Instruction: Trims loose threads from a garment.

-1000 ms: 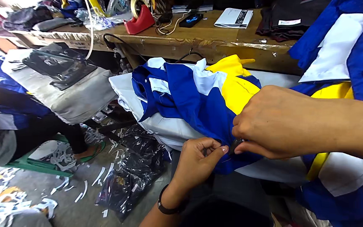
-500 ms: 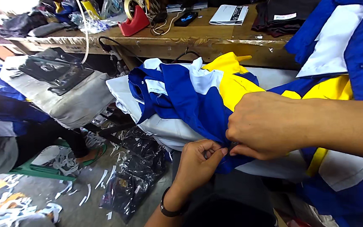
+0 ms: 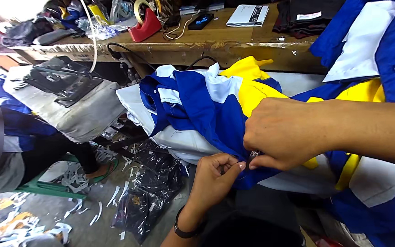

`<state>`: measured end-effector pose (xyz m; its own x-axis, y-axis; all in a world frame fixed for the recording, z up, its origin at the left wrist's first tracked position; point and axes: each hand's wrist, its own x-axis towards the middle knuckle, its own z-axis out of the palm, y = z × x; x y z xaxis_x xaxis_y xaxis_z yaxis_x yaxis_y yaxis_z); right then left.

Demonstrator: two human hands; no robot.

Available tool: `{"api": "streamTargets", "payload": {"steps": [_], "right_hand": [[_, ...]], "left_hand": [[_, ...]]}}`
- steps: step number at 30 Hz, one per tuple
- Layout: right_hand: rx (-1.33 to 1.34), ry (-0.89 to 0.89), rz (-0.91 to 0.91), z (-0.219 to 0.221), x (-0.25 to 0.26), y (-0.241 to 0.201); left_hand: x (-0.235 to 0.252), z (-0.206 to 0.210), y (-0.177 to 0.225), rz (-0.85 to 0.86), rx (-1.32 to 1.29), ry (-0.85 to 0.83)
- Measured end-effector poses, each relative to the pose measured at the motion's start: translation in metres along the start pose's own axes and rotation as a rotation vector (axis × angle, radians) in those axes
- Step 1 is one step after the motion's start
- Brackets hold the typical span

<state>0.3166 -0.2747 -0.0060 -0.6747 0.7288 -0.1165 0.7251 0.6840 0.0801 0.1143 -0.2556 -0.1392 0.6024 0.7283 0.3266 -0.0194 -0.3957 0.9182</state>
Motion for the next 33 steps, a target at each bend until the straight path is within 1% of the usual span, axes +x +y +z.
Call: {"api": "streamTargets", "payload": {"steps": [5, 9, 12, 14, 16, 18, 20, 22, 23, 25, 27, 28, 29, 30, 32, 33], "right_hand": [[0.035, -0.056, 0.028, 0.001, 0.003, 0.001], [0.024, -0.036, 0.001, 0.006, 0.004, 0.002], [0.003, -0.049, 0.045, -0.002, -0.002, -0.002], [0.004, -0.04, 0.094, -0.006, -0.012, -0.006], [-0.004, 0.095, 0.131, 0.001, -0.025, -0.008], [0.029, 0.26, 0.208, 0.018, -0.034, -0.012], [0.223, 0.359, 0.362, 0.043, -0.032, -0.024], [0.636, 0.387, 0.473, 0.076, -0.027, -0.037], [0.872, 0.431, 0.474, 0.093, -0.023, -0.041], [1.293, 0.61, 0.388, 0.121, -0.012, -0.048], [1.594, 0.758, 0.347, 0.133, -0.002, -0.054], [1.696, 0.807, 0.341, 0.135, 0.001, -0.056], [1.733, 0.854, 0.356, 0.137, 0.004, -0.057], [1.7, 0.893, 0.392, 0.138, 0.006, -0.059], [1.55, 0.922, 0.468, 0.139, 0.008, -0.063], [1.521, 0.921, 0.468, 0.14, 0.008, -0.066]], "left_hand": [[-0.001, 0.001, -0.002, 0.011, 0.012, 0.005], [-0.001, 0.001, -0.003, 0.017, 0.028, 0.011], [-0.002, -0.001, -0.007, 0.037, 0.07, 0.014], [-0.007, -0.002, -0.012, 0.039, 0.077, 0.056], [-0.013, -0.004, -0.016, 0.004, -0.053, 0.109], [-0.022, -0.004, -0.017, -0.079, -0.276, 0.153], [-0.03, 0.0, -0.018, -0.176, -0.511, 0.182], [-0.036, 0.007, -0.018, -0.22, -0.641, 0.197], [-0.037, 0.01, -0.017, -0.218, -0.668, 0.201], [-0.038, 0.014, -0.016, -0.193, -0.671, 0.211], [-0.038, 0.014, -0.014, -0.167, -0.645, 0.233], [-0.039, 0.014, -0.013, -0.153, -0.624, 0.247], [-0.039, 0.013, -0.012, -0.14, -0.596, 0.259], [-0.038, 0.013, -0.012, -0.127, -0.57, 0.27], [-0.038, 0.012, -0.014, -0.105, -0.54, 0.264], [-0.038, 0.012, -0.014, -0.103, -0.542, 0.255]]}}
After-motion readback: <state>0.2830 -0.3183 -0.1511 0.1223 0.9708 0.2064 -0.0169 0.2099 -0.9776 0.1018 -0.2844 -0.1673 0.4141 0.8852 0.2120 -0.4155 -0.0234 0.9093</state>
